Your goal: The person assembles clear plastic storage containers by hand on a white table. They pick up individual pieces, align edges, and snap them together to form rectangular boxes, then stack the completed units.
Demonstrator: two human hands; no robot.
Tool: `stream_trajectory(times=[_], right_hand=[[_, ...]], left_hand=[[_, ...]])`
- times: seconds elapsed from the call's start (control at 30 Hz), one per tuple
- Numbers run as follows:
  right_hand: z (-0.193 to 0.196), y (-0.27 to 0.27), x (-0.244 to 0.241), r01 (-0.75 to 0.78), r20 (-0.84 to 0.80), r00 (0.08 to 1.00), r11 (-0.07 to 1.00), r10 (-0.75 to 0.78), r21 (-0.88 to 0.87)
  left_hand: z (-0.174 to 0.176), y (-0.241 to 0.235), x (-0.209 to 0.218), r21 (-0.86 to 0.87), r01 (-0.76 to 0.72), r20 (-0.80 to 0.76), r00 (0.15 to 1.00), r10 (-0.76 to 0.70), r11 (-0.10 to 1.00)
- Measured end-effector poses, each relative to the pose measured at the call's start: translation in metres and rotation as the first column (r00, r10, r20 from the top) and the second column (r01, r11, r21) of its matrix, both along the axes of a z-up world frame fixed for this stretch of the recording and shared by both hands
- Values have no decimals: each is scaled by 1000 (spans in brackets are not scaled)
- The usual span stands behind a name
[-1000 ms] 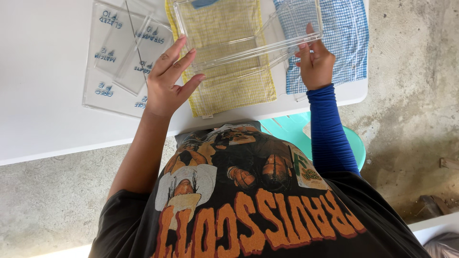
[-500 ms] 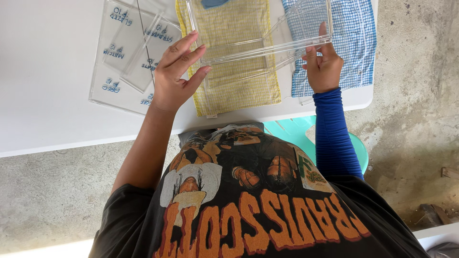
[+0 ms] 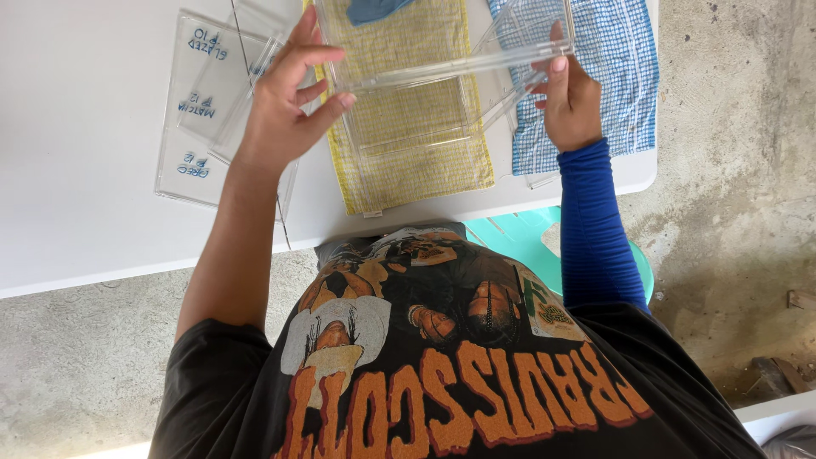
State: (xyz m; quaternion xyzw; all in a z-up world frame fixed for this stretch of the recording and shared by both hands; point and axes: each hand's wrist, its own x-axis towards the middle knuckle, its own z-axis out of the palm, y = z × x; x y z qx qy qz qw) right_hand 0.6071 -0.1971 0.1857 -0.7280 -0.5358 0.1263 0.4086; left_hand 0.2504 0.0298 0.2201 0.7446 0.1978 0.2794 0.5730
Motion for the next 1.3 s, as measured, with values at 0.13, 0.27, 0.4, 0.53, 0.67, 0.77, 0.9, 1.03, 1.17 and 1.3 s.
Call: stream_trajectory(times=[0.13,0.27,0.4,0.53,0.67,0.77,0.9,1.03,1.17,1.3], right_hand=[[6,28,7,17,-120,993,1000,-19,-21],[4,50,14,34,-192,981,999,-35,-10],[0,56,19,22,-218,976,999,-28,-28],[-5,57,23,26,-229,973,999,-16,41],[-10,60,25,23,-285,958,993,12,119],[-14,59,29,6,-308,951,992,33,125],[-15,56,35,-42,-442,892,992,91,120],[4,49,39,-256,-486,819,952,306,169],[46,42,42,-384,-414,843,923,343,-17],[86,52,42,-458,-216,884,859,414,-228]], left_hand=[[-15,23,9,-166,10,162,987,18,986],[-29,43,13,-133,-18,219,975,47,991],[-36,51,11,-127,-41,244,967,72,991],[-35,52,14,-110,-44,253,965,71,993],[-32,46,16,-142,-109,196,971,136,984],[-27,44,15,-130,-88,227,967,116,988],[-10,35,7,-101,-89,190,976,107,991],[22,28,-14,176,-145,-97,982,164,974],[48,25,-20,315,-23,-251,962,107,949],[69,34,-11,346,99,-311,950,15,933]])
